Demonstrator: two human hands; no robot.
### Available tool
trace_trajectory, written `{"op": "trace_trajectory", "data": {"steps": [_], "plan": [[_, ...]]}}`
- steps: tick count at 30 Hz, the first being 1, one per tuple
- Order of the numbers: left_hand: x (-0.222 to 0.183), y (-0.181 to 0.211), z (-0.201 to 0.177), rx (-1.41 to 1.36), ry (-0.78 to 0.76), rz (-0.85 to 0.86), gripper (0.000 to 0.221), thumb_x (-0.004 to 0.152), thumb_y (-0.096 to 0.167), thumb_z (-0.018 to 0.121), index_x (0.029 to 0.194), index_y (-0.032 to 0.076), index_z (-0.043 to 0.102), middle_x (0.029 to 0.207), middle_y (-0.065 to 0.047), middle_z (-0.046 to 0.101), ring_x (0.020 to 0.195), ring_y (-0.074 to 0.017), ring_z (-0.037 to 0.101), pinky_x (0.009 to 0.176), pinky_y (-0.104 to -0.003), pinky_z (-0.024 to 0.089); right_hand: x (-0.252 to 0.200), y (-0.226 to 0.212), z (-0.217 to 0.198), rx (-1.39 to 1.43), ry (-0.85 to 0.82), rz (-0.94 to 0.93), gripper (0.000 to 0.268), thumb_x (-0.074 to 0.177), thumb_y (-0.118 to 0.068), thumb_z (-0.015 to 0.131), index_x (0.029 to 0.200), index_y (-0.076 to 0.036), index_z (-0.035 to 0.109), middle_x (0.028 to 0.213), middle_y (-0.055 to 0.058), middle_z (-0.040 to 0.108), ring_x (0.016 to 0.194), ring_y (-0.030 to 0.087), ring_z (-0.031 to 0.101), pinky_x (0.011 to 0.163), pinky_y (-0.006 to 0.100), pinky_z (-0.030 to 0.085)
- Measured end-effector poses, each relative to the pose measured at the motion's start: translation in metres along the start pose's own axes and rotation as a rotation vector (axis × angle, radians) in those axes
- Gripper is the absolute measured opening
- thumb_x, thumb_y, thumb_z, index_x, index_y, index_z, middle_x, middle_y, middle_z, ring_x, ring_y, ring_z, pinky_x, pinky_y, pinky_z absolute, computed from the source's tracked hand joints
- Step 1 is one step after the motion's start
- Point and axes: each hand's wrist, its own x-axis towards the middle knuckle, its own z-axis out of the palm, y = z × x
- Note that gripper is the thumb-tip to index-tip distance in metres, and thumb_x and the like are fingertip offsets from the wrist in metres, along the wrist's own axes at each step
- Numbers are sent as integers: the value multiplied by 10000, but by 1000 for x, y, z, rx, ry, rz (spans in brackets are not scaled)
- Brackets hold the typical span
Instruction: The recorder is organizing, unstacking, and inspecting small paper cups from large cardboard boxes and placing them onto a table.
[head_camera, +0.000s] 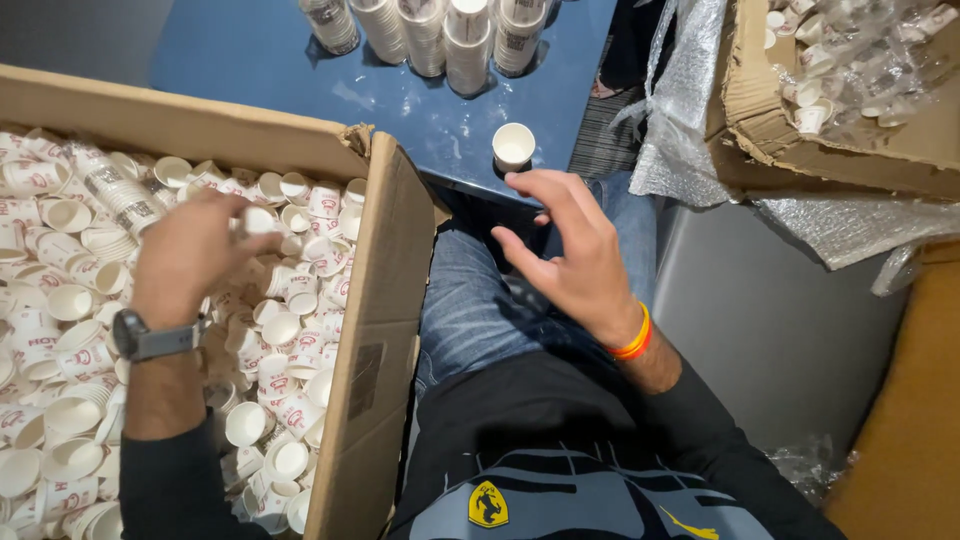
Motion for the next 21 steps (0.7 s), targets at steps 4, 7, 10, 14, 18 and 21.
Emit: {"op": "trace_trajectory", "data": {"steps": [4, 7, 10, 14, 18, 21], "plan": [[-40, 42, -62, -139, 203, -53, 415, 975, 329, 839, 1220, 17, 717, 1105, -191, 720, 990, -314, 700, 874, -405, 557, -4, -10, 13, 66, -20, -11, 526, 894, -56, 865, 1347, -91, 601, 1279, 74, 644, 1069, 195, 702, 851, 295, 575], [-62, 72, -62, -1359, 157, 132, 390, 935, 25, 732, 1307, 4, 615, 1218, -92, 708, 1108, -160, 703, 925, -273, 579, -2, -29, 25, 428, -121, 87, 603, 868, -75, 866, 1385, -70, 555, 1342, 121, 616, 1102, 217, 719, 847, 286, 603], [-73, 100, -41, -1638, -76, 354, 466, 887, -92, 727, 1323, -31, 576, 1238, -123, 677, 1153, -175, 681, 982, -294, 580, -2, -40, 33, 541, -240, 38, 562, 843, -103, 867, 1326, -55, 583, 1371, 128, 575, 1111, 205, 716, 890, 282, 608], [-72, 110, -40, -1720, -254, 362, 546, 892, -41, 738, 1391, -2, 519, 1343, -124, 612, 1206, -188, 654, 989, -316, 578, -6, -27, 30, 361, -197, -106, 197, 935, -47, 794, 1119, -54, 724, 1327, 132, 645, 1113, 208, 721, 942, 310, 609], [-48, 73, -55, -980, 110, 243, 575, 880, 149, 815, 1390, 76, 559, 1375, -107, 636, 1226, -190, 672, 1017, -315, 588, 16, 5, 1, 42, 77, -51, 103, 1015, -48, 766, 1096, -20, 708, 1266, 126, 696, 1019, 190, 700, 863, 305, 579], [-28, 25, -36, -386, 258, 48, 507, 960, 282, 829, 1372, 71, 624, 1334, -141, 659, 1204, -283, 673, 1031, -410, 555, 38, 35, -17, -111, 114, -4, 109, 1020, -53, 777, 1104, -18, 717, 1257, 119, 700, 971, 194, 695, 793, 301, 569]]}}
